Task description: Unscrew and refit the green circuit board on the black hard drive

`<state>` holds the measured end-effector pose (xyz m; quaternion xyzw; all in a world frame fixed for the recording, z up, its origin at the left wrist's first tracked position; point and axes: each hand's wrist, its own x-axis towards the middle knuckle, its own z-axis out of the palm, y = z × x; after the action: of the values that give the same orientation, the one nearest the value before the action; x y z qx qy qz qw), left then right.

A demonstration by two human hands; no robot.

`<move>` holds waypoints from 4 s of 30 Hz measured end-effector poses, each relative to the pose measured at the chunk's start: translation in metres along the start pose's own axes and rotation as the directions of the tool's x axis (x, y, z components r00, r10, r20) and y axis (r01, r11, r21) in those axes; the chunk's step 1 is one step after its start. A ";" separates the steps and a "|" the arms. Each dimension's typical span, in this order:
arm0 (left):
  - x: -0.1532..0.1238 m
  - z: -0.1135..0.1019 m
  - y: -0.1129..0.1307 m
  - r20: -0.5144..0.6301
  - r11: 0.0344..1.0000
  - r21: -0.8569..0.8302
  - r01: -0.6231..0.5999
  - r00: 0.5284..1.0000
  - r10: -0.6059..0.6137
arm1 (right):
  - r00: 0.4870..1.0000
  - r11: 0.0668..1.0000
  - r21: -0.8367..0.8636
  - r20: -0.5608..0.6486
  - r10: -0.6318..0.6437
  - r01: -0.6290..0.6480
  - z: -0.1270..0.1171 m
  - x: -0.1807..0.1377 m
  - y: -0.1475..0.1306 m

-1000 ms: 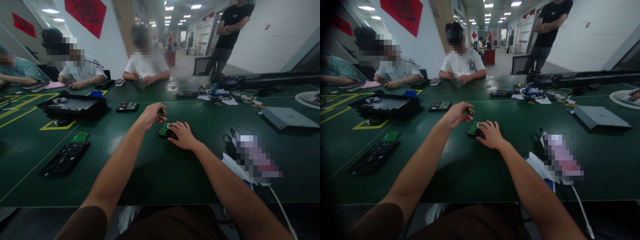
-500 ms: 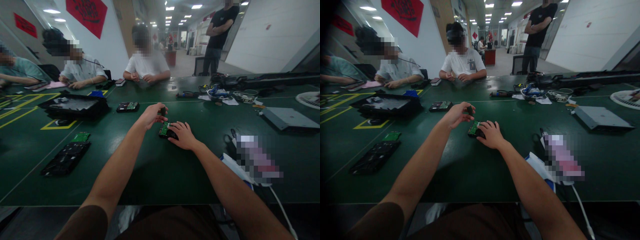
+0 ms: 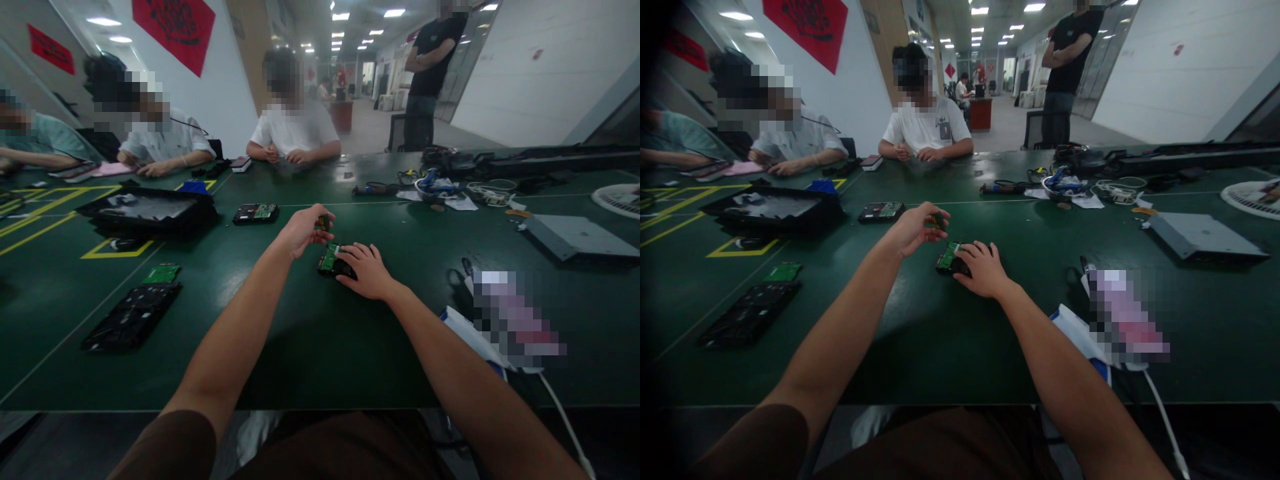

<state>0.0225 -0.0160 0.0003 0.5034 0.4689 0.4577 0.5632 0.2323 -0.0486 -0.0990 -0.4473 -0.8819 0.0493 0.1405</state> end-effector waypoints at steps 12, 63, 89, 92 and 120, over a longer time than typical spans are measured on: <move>0.002 -0.002 0.000 -0.028 1.000 0.005 -0.006 1.000 0.006 | 1.000 1.000 0.009 -0.015 0.000 0.000 0.002 -0.001 0.001; 0.000 0.000 -0.002 0.043 1.000 0.016 -0.008 0.999 0.008 | 1.000 1.000 -0.004 -0.013 -0.004 0.004 0.002 -0.001 0.000; -0.003 0.004 0.001 0.065 1.000 0.027 0.000 0.998 -0.002 | 1.000 1.000 0.001 -0.012 -0.005 0.005 0.002 -0.001 0.001; -0.004 0.003 0.001 0.051 0.998 0.057 -0.027 0.998 0.024 | 1.000 1.000 0.005 -0.009 -0.001 0.001 0.002 -0.001 0.000; -0.002 0.001 0.000 0.010 0.993 0.079 -0.087 0.996 0.087 | 1.000 1.000 -0.004 -0.008 -0.005 0.005 0.002 -0.001 0.001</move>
<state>0.0231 -0.0183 0.0010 0.5468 0.4626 0.4611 0.5238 0.2329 -0.0485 -0.1015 -0.4457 -0.8824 0.0455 0.1433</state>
